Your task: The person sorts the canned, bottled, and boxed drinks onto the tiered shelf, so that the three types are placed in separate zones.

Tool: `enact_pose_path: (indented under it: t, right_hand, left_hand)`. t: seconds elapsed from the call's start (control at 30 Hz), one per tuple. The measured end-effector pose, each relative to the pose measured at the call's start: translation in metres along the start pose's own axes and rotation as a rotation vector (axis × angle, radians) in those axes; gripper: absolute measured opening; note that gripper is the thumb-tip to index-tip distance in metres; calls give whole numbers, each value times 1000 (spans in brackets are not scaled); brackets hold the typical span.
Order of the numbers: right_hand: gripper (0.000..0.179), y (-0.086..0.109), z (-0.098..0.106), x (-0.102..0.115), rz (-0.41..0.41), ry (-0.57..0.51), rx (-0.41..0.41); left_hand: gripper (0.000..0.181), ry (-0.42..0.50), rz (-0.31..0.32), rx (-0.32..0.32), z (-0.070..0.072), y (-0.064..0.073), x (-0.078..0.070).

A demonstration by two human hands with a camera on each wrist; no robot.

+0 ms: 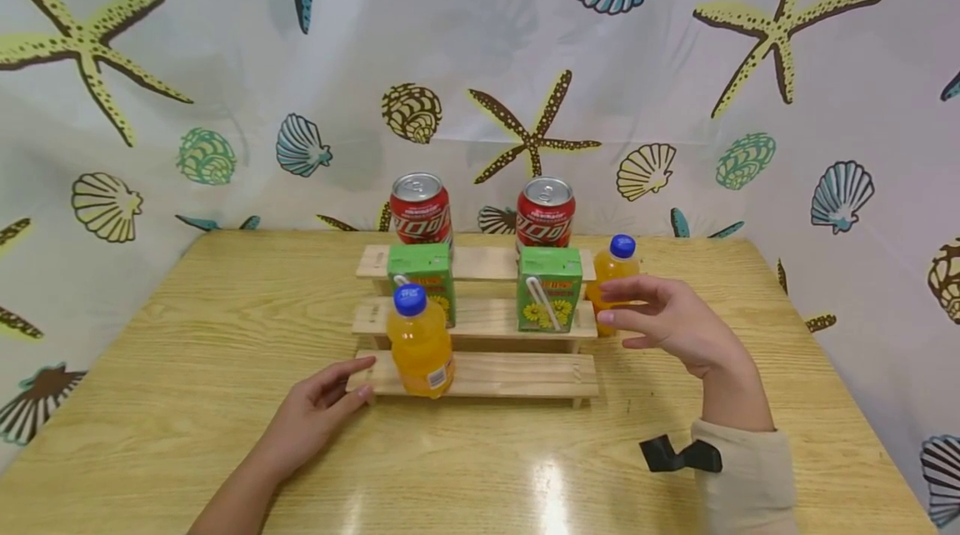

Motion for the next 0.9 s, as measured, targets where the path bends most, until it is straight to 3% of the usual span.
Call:
enact_pose_path:
  t: [0.37, 0.9]
  right_hand:
    - [60, 2, 3, -1, -5, -6, -29]
    - [65, -1, 7, -9, -87, 4, -122]
  left_hand:
    - [47, 5, 1, -2, 0, 0, 1]
    - [47, 19, 1, 8, 1, 1, 0]
Point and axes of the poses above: each hand's wrist, its own y-axis away from the middle knuckle, its own z-axis out of the back of the hand, x = y × z, the point moved 2 cm from there along -y, towards the middle knuckle, and after that the axes turned 2 degrees about -x, right-handed, at the moved point
